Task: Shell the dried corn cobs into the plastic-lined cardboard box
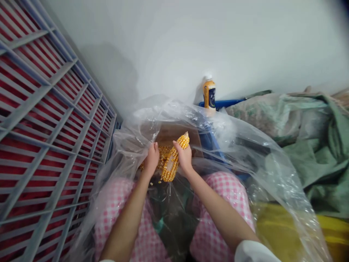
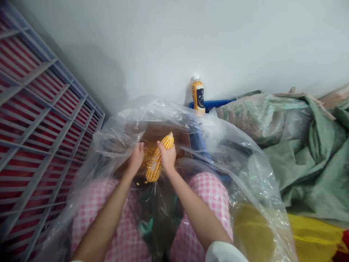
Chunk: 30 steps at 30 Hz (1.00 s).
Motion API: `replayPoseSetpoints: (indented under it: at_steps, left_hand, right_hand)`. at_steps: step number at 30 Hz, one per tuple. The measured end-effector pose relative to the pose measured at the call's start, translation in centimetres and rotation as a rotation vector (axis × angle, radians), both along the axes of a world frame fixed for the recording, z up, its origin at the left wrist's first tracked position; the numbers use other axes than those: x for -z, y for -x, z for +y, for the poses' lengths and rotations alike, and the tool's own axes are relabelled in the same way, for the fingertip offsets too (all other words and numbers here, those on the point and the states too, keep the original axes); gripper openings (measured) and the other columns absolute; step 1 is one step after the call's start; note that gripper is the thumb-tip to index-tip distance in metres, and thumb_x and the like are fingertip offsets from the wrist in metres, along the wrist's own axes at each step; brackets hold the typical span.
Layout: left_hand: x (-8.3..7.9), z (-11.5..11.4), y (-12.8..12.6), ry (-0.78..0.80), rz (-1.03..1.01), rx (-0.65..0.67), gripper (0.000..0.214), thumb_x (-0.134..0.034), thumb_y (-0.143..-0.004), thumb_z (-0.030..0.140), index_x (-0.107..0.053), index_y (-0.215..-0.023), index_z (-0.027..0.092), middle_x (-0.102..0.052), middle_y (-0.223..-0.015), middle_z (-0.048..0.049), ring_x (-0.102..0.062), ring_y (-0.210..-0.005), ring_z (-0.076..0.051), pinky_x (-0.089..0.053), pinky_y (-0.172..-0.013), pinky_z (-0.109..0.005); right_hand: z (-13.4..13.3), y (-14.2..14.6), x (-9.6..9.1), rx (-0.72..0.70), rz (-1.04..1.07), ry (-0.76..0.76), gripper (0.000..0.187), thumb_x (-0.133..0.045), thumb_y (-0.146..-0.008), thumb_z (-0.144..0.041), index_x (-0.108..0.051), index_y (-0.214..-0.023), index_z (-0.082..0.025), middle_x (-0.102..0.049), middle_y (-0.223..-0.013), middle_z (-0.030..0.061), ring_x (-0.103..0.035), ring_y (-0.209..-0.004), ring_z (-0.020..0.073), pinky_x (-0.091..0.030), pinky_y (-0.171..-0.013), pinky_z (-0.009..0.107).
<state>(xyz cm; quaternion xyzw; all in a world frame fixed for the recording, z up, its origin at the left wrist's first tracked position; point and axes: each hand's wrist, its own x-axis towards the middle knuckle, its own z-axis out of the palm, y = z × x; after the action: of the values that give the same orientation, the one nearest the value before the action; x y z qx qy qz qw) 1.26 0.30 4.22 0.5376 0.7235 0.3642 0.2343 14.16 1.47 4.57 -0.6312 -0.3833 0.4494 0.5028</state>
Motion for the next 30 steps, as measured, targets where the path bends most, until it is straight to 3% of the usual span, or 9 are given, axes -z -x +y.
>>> replayPoseSetpoints:
  at_steps: [4, 7, 10, 16, 22, 30]
  left_hand:
    - [-1.7, -2.2, -3.1, 0.103, 0.012, 0.163, 0.046, -0.021, -0.094, 0.043, -0.059, -0.094, 0.017, -0.067, -0.097, -0.0116, -0.062, -0.091, -0.022, -0.045, -0.08, -0.032]
    - [-1.8, -3.2, -4.5, 0.127, 0.163, 0.162, 0.044, -0.024, -0.094, 0.04, -0.055, -0.111, 0.015, -0.063, -0.114, -0.0157, -0.059, -0.104, -0.025, -0.043, -0.085, -0.035]
    - [-1.2, -3.1, -4.1, 0.155, 0.198, 0.131, 0.048, -0.019, -0.094, 0.039, -0.06, -0.104, 0.014, -0.067, -0.104, -0.0164, -0.062, -0.097, -0.026, -0.043, -0.081, -0.035]
    - [-0.3, -2.6, -3.4, 0.179, 0.066, 0.055, 0.065, -0.009, -0.093, 0.045, -0.065, -0.078, 0.014, -0.069, -0.079, -0.0167, -0.065, -0.08, -0.025, -0.042, -0.068, -0.032]
    - [0.8, -1.9, -3.7, 0.232, 0.005, 0.062, 0.062, -0.014, -0.092, 0.048, -0.058, -0.061, 0.017, -0.065, -0.063, -0.0114, -0.063, -0.066, -0.022, -0.039, -0.059, -0.029]
    - [2.3, -0.5, -3.4, 0.327, -0.033, 0.135, 0.058, -0.021, -0.092, 0.044, -0.058, -0.056, 0.018, -0.065, -0.063, -0.0119, -0.064, -0.071, -0.023, -0.042, -0.064, -0.03]
  right_hand:
    - [0.3, 0.3, 0.0, 0.007, 0.07, 0.015, 0.042, -0.062, -0.064, -0.055, -0.056, -0.082, -0.018, -0.063, -0.075, 0.003, -0.056, -0.071, 0.0177, -0.042, -0.062, 0.027]
    - [0.3, 0.6, -0.6, -0.027, 0.183, 0.023, 0.043, -0.062, -0.064, -0.056, -0.056, -0.081, -0.017, -0.062, -0.073, 0.0021, -0.056, -0.068, 0.0169, -0.042, -0.061, 0.027]
    - [0.2, 0.7, -1.4, -0.107, 0.229, 0.04, 0.045, -0.064, -0.062, -0.057, -0.058, -0.082, -0.017, -0.062, -0.072, 0.0016, -0.056, -0.067, 0.0167, -0.042, -0.061, 0.027]
    - [0.3, 0.1, -2.1, -0.048, -0.108, 0.054, 0.043, -0.065, -0.059, -0.056, -0.061, -0.081, -0.019, -0.064, -0.078, 0.002, -0.056, -0.072, 0.0189, -0.041, -0.067, 0.029]
    - [0.5, 0.1, -0.5, 0.055, -0.19, 0.138, 0.04, -0.063, -0.06, -0.055, -0.062, -0.078, -0.019, -0.066, -0.076, 0.004, -0.058, -0.072, 0.0214, -0.041, -0.067, 0.03]
    - [0.8, -0.2, 1.8, 0.119, -0.213, 0.26, 0.042, -0.061, -0.06, -0.055, -0.065, -0.083, -0.019, -0.068, -0.085, 0.0092, -0.061, -0.079, 0.0254, -0.042, -0.07, 0.033]
